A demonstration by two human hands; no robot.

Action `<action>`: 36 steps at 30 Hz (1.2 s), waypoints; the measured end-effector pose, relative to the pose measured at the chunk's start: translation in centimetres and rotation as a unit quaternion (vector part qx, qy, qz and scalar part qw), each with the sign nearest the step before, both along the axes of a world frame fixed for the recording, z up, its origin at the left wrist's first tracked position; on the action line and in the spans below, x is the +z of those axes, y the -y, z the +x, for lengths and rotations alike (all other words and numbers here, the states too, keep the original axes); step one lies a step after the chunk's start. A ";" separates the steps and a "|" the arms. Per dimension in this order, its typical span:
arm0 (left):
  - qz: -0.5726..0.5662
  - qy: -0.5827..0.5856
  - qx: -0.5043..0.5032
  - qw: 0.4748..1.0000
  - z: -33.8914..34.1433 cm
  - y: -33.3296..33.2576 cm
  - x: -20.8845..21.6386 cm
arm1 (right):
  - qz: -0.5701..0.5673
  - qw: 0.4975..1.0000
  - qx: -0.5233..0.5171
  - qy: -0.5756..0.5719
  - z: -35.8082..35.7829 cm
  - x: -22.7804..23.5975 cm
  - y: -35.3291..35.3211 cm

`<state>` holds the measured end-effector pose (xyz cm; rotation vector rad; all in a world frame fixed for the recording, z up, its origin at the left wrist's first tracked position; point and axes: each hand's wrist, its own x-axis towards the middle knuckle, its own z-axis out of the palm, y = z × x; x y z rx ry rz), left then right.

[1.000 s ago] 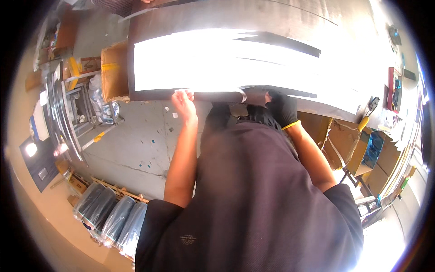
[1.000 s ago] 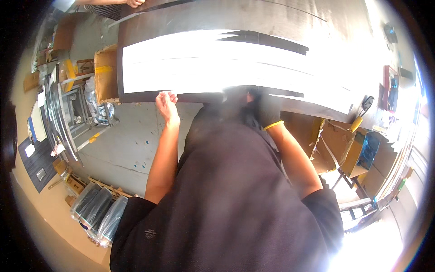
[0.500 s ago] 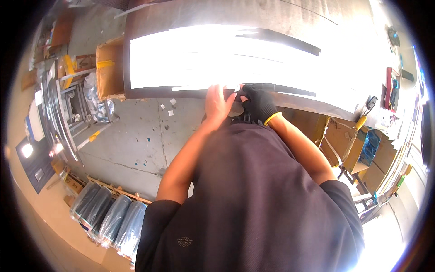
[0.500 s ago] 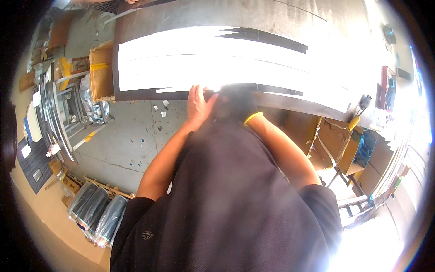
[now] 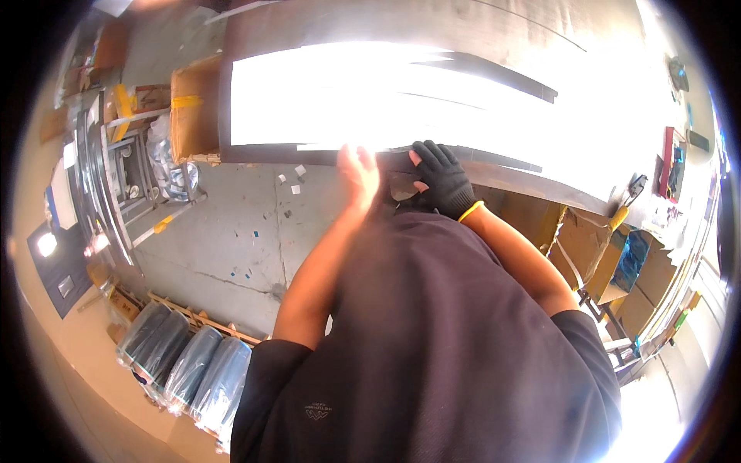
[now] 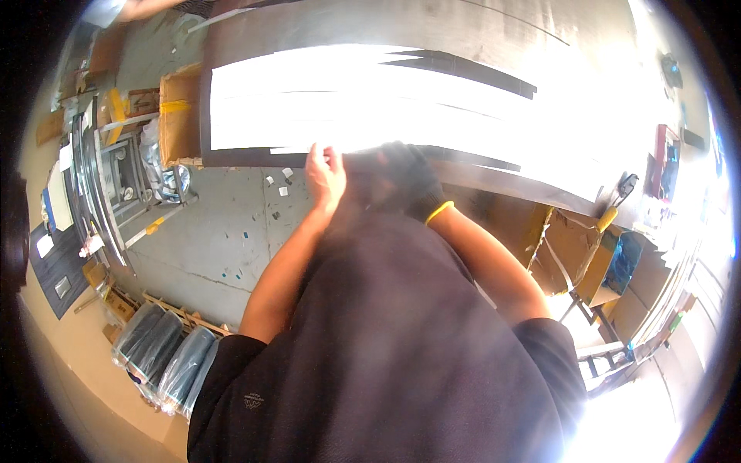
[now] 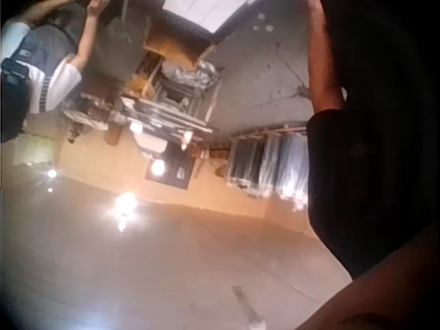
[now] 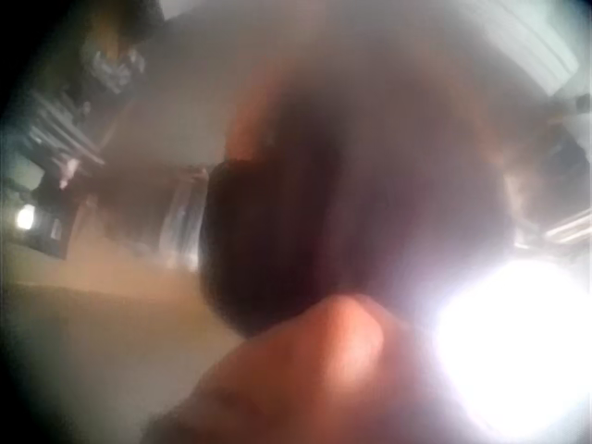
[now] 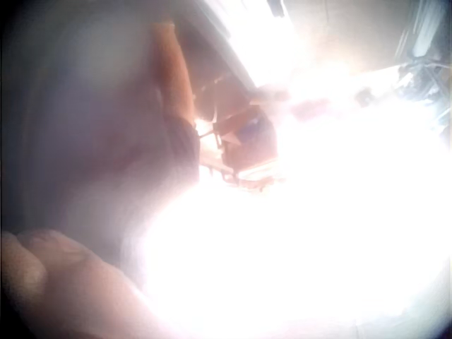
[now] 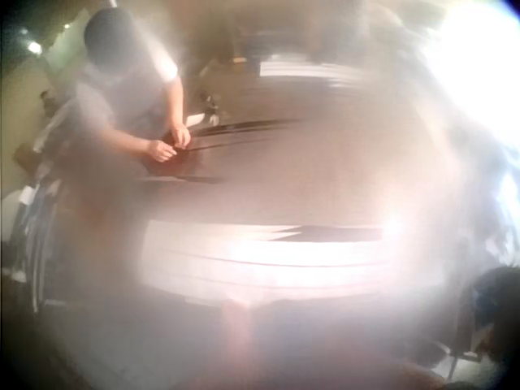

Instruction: The person applies a white protective film to a large dark panel. They smooth the film with their hands, use a squeegee tool to press it down, and trim the edges with a utility knife.

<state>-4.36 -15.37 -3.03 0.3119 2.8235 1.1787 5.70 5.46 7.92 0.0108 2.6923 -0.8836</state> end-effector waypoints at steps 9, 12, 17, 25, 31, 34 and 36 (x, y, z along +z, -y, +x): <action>0.289 0.218 0.292 0.885 -14.4 17.8 -0.3 | 0.008 0.991 -0.035 -0.126 2.8 -5.4 0.2; 0.317 0.241 0.350 0.848 -20.6 25.3 2.2 | 0.015 0.995 -0.039 -0.085 2.5 -5.0 0.2; 0.368 0.194 0.404 0.815 -30.5 39.2 6.4 | 0.031 0.997 -0.061 -0.022 1.0 -2.9 1.3; 0.342 0.086 0.391 0.850 -39.8 43.3 11.1 | 0.079 0.982 -0.127 -0.113 1.3 -4.7 2.7; 0.307 0.186 0.304 0.882 -40.1 39.1 4.0 | 0.134 0.969 -0.140 -0.152 0.3 -3.3 3.3; 0.164 0.212 0.325 0.907 -37.6 39.5 0.4 | 0.113 0.966 -0.162 -0.166 -0.3 -3.7 3.0; 0.091 0.163 0.309 0.932 -34.6 36.6 -1.1 | 0.102 0.971 -0.154 -0.152 -0.6 -2.4 2.9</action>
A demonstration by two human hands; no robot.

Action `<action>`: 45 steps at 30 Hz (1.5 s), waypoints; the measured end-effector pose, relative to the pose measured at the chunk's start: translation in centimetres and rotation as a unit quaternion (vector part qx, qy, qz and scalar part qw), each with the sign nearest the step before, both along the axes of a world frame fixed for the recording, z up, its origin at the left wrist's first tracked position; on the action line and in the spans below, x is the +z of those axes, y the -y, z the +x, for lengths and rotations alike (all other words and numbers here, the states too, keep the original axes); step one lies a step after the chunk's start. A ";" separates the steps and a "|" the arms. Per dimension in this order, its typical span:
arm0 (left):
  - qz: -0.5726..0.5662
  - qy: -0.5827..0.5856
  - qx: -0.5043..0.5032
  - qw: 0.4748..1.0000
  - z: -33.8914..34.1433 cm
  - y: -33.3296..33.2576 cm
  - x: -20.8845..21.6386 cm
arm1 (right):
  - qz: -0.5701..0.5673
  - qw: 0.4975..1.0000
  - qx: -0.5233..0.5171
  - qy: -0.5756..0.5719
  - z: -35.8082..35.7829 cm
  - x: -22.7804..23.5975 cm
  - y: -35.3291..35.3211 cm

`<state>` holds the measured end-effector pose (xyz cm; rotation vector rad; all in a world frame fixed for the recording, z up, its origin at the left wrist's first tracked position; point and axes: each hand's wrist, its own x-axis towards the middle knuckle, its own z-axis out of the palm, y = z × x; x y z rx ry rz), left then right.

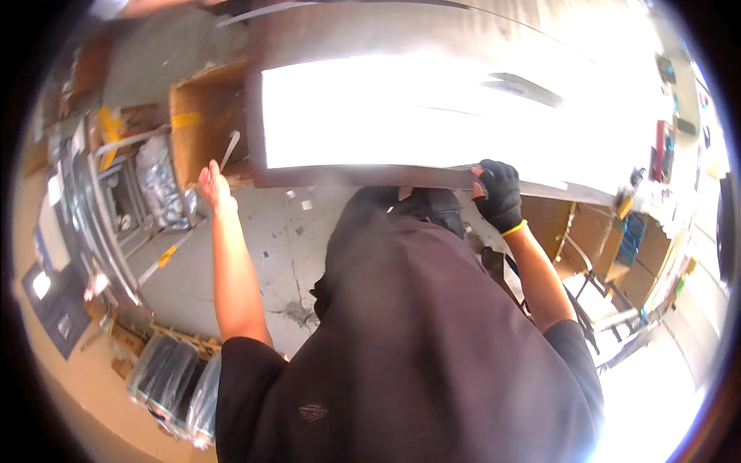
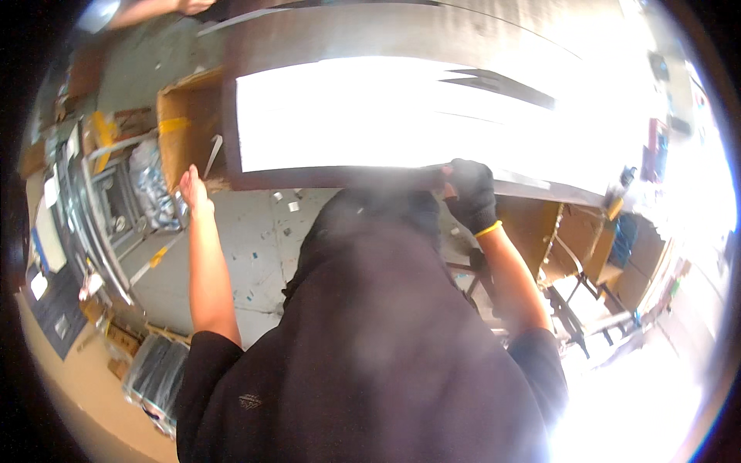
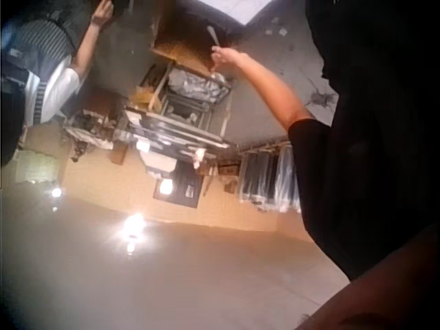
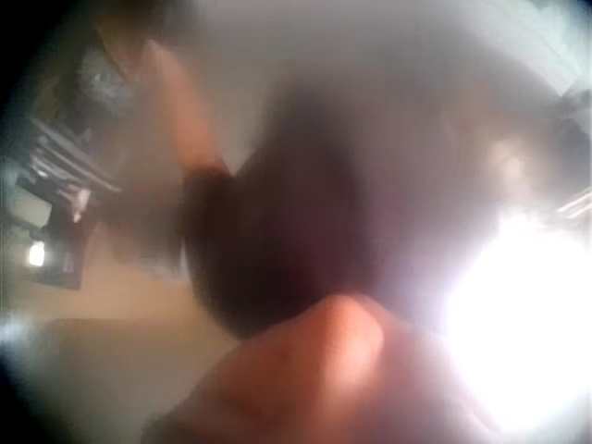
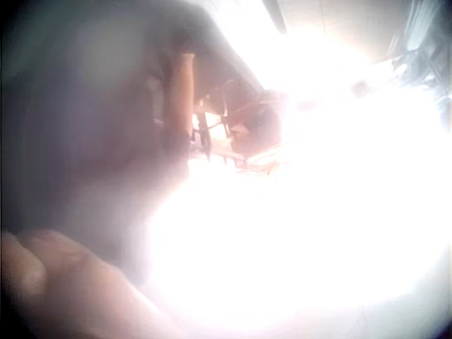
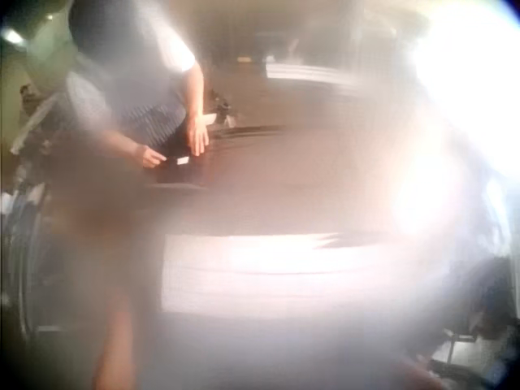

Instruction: The person applies a white protective film to a large dark panel. They smooth the film with their hands, use a squeegee tool to press it down, and trim the edges with a utility knife.

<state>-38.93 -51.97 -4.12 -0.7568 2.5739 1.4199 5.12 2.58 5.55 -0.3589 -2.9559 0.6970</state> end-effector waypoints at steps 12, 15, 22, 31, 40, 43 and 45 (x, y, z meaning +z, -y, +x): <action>-0.120 -0.210 -0.098 0.965 17.5 -14.1 2.4 | 0.027 0.999 -0.033 0.034 5.6 -0.9 -5.0; -0.107 -0.226 -0.174 0.952 20.4 -18.7 5.4 | 0.015 0.999 -0.016 0.029 6.7 -1.2 -5.7; -0.002 -0.175 -0.209 0.962 28.7 -25.2 4.6 | 0.022 0.984 0.043 0.173 8.7 -0.6 -9.6; 0.145 0.019 -0.215 0.966 36.1 -28.1 3.6 | -0.012 0.997 0.061 0.056 10.4 -2.9 -12.0; 0.502 0.320 -0.095 0.798 37.8 -35.2 5.7 | -0.083 0.991 0.100 0.009 6.3 2.6 -13.2; 0.617 0.279 0.010 0.736 37.8 -36.9 5.5 | -0.146 0.982 0.103 0.062 5.9 2.6 -13.8; 0.645 0.234 0.026 0.727 37.5 -37.3 5.0 | -0.179 0.977 0.091 0.072 6.1 1.3 -14.0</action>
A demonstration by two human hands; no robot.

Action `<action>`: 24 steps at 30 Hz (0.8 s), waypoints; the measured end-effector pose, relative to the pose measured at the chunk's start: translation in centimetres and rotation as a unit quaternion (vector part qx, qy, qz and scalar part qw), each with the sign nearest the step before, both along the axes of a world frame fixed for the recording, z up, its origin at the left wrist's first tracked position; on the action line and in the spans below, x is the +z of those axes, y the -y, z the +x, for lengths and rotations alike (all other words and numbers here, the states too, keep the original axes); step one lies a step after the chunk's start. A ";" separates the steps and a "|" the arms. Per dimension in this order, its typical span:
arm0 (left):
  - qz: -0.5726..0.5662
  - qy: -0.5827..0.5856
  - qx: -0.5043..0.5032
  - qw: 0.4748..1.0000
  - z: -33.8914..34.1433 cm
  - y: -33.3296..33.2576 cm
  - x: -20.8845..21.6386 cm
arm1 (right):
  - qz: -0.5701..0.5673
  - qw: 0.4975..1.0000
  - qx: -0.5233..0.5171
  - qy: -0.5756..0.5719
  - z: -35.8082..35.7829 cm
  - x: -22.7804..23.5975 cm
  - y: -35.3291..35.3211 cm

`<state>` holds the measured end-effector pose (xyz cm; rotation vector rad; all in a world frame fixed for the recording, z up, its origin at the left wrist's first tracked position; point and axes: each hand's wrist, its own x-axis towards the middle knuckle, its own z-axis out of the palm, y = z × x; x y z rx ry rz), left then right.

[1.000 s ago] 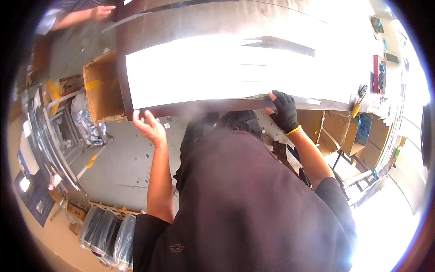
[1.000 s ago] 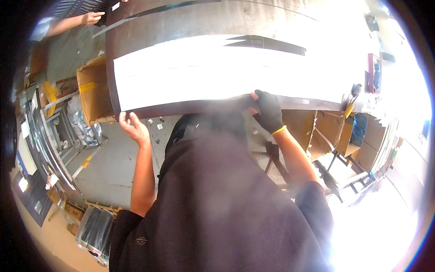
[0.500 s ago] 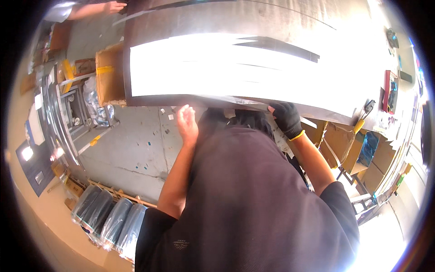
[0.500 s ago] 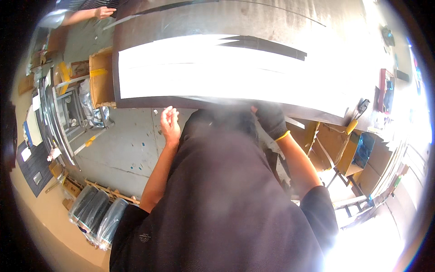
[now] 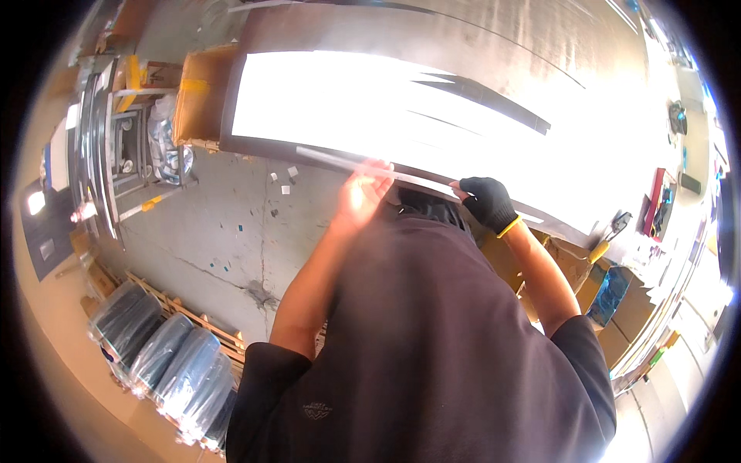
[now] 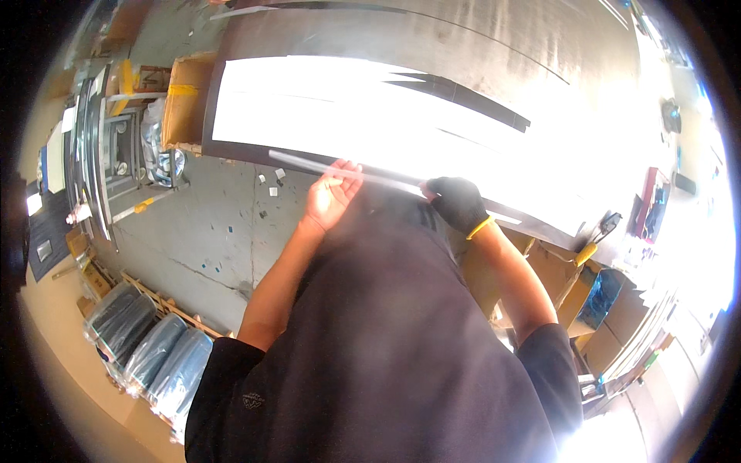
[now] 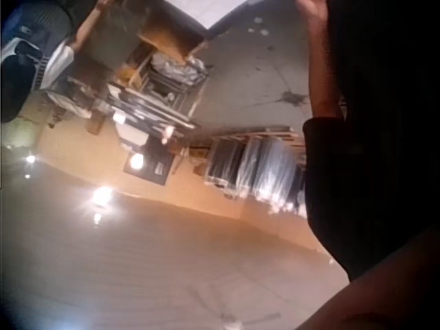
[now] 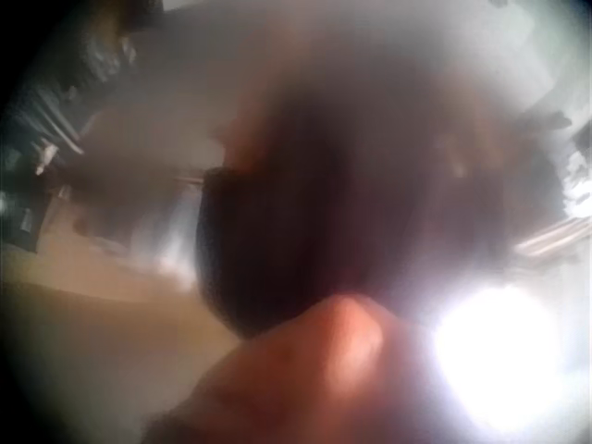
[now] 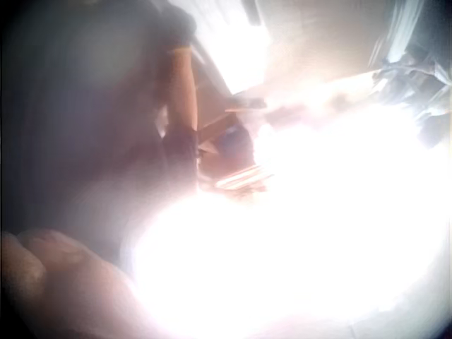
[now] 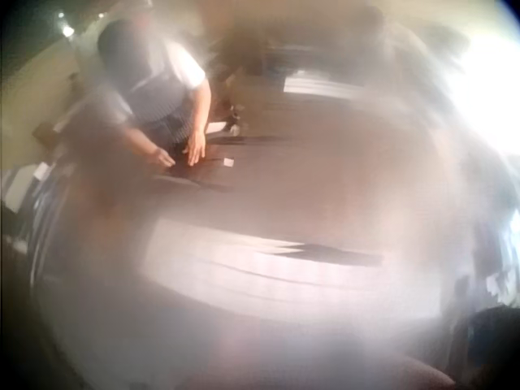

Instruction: The person applies a white protective film to a large dark panel. They smooth the film with their hands, use a squeegee tool to press it down, and trim the edges with a utility knife.

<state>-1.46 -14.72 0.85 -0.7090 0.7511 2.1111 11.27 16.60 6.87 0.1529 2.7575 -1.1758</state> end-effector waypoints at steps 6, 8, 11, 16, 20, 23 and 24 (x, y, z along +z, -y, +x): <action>-0.080 -0.028 0.059 0.995 -2.7 0.1 -0.3 | -0.034 0.995 0.013 0.094 -0.2 -2.1 -1.2; -0.114 -0.042 0.071 0.990 -4.1 1.2 -0.6 | -0.009 0.993 0.027 0.118 -1.0 -2.3 -1.3; -0.174 -0.071 0.073 0.979 -6.6 3.5 -1.5 | 0.021 0.989 0.022 0.146 -1.9 -2.7 -1.5; -0.295 -0.147 -0.001 0.944 -10.7 6.1 -0.4 | 0.048 0.995 0.009 0.084 -2.6 -3.7 -1.8; -0.336 -0.184 -0.064 0.922 -12.1 7.7 -0.8 | 0.061 0.996 -0.009 0.058 -3.0 -3.8 -1.4; -0.304 -0.205 -0.072 0.927 -11.9 8.1 -1.5 | 0.080 0.992 -0.019 0.096 -3.7 -1.9 -0.8; -0.296 -0.210 -0.076 0.929 -11.8 8.2 -1.5 | 0.090 0.989 -0.023 0.119 -3.8 -1.2 -0.5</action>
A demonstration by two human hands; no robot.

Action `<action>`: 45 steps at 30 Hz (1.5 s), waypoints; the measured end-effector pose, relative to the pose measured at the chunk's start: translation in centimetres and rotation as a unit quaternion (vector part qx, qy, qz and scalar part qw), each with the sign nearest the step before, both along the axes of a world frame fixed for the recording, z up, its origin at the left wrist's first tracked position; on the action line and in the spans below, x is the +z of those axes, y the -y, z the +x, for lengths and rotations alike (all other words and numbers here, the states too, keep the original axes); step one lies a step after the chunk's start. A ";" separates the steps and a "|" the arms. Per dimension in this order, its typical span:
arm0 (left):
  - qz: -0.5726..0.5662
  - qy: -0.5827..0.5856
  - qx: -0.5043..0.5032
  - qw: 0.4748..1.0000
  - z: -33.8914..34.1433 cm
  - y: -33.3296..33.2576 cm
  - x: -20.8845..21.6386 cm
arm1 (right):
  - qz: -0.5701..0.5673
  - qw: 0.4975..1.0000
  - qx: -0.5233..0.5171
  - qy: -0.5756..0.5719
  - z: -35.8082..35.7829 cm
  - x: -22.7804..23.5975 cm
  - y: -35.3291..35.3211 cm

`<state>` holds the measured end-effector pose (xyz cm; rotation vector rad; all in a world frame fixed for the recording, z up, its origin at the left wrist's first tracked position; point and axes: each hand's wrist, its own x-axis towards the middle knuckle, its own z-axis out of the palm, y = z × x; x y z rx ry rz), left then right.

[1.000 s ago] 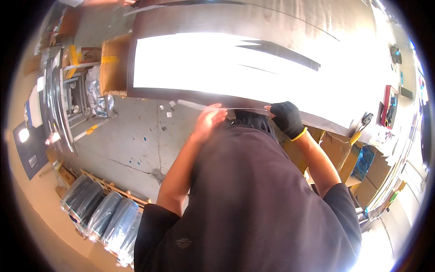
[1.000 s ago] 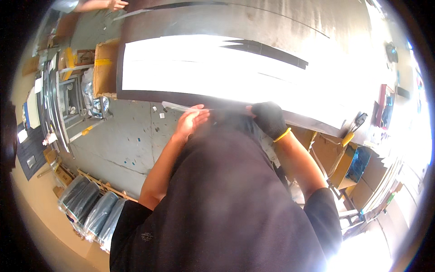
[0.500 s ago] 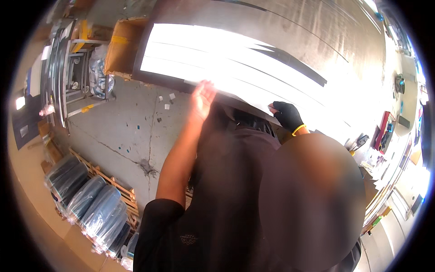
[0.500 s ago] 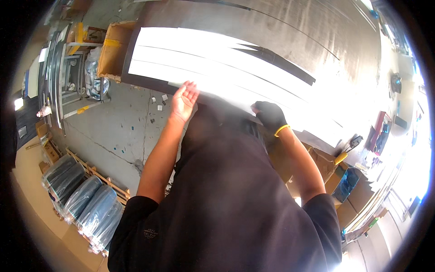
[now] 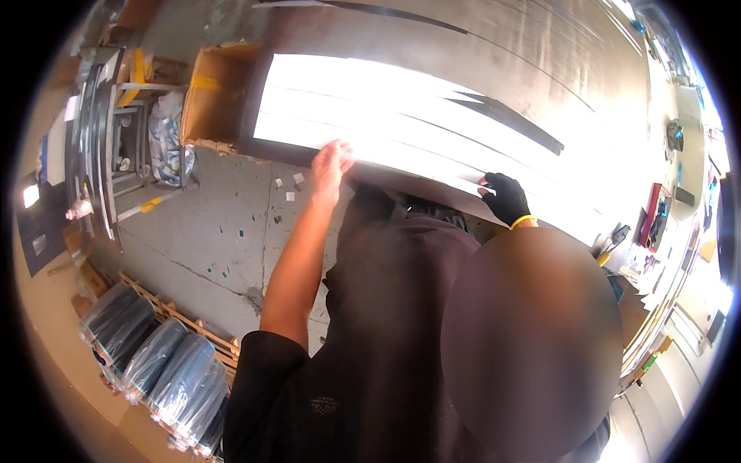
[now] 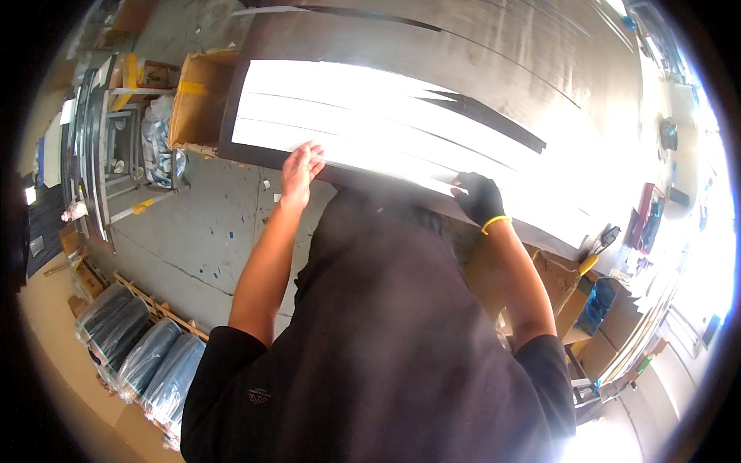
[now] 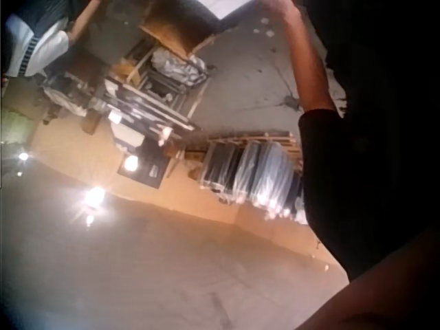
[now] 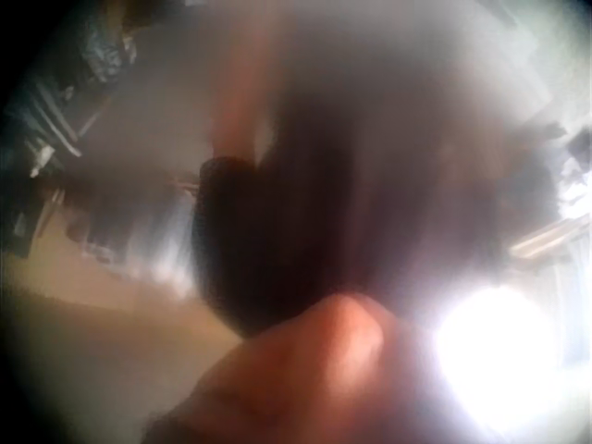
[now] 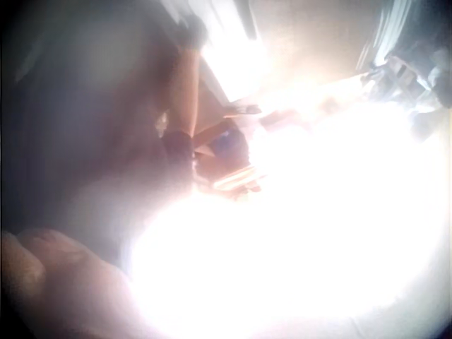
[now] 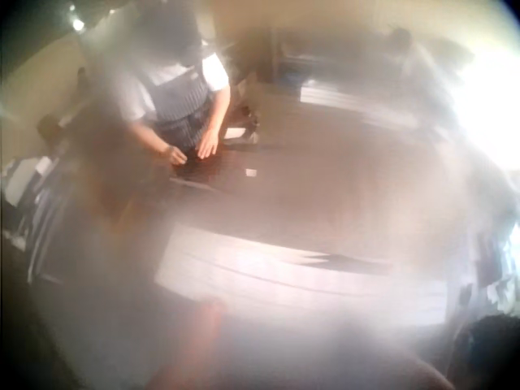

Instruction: The person applies a white protective film to a large dark panel. They smooth the film with their hands, use a squeegee tool to press it down, and trim the edges with a utility knife.

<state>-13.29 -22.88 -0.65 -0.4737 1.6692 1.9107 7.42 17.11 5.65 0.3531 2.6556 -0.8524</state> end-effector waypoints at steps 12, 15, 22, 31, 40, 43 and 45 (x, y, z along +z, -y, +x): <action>0.114 0.031 -0.031 0.992 -1.2 1.6 2.2 | -0.212 0.969 -0.102 -0.073 -10.4 2.1 13.8; 0.128 0.022 -0.060 0.990 -2.4 2.2 3.6 | -0.222 0.961 -0.056 -0.155 -15.5 0.1 19.1; 0.144 0.016 -0.053 0.988 -4.0 3.9 5.4 | -0.134 0.978 0.159 -0.020 -23.1 5.1 23.3; 0.147 0.015 -0.032 0.988 -4.5 5.7 3.6 | -0.145 0.979 0.114 0.084 -24.6 4.7 25.0; 0.093 -0.018 -0.002 0.995 -6.3 6.4 3.7 | -0.122 0.987 0.105 0.030 -25.3 3.5 26.4; -0.053 -0.185 0.006 0.981 -7.5 7.8 2.0 | -0.182 0.983 -0.010 0.011 -25.2 0.1 26.5; -0.208 -0.239 0.003 0.948 -8.5 8.9 2.8 | -0.131 0.991 0.025 -0.007 -25.9 0.2 27.0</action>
